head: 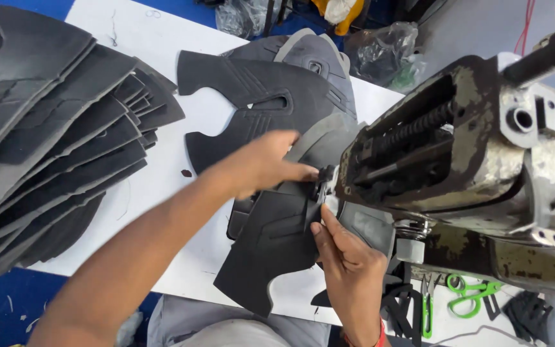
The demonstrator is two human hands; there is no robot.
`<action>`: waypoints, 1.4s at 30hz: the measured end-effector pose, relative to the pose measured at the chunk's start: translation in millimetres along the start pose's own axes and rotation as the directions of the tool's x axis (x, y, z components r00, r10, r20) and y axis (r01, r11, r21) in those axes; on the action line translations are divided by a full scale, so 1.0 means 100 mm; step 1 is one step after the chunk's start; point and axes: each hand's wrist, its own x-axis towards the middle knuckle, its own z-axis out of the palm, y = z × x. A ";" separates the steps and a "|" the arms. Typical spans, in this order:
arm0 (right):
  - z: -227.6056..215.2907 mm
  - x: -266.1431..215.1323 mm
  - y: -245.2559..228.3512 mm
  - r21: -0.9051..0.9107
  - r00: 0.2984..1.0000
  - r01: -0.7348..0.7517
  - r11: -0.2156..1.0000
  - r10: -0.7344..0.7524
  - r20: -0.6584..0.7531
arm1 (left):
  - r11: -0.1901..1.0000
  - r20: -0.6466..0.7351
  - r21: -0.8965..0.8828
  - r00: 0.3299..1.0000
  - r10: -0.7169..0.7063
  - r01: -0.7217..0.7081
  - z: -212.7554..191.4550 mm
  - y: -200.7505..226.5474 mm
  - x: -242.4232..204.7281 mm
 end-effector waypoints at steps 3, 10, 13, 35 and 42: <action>0.03 0.01 0.03 0.048 1.000 -0.014 0.999 0.015 -0.006 | 0.949 0.007 -0.295 0.993 0.118 -0.111 0.12 -0.15 -0.31; -0.03 -0.01 0.20 0.245 0.980 -0.198 0.949 0.185 0.075 | 0.970 -0.124 -0.054 0.966 0.228 -0.236 0.23 -0.17 -0.50; -0.06 -0.03 0.23 0.372 0.953 -0.302 0.878 0.264 0.149 | 0.976 -0.125 -0.015 0.968 0.215 -0.219 0.24 -0.20 -0.50; 0.21 -0.20 0.21 0.222 0.992 -0.109 0.969 0.121 -0.039 | 0.979 -0.122 -0.106 0.979 0.163 -0.176 0.15 -0.12 -0.36; 0.29 -0.17 0.20 0.268 0.970 -0.189 0.945 0.221 -0.097 | 0.971 -0.157 -0.043 0.961 0.226 -0.235 0.09 -0.08 -0.21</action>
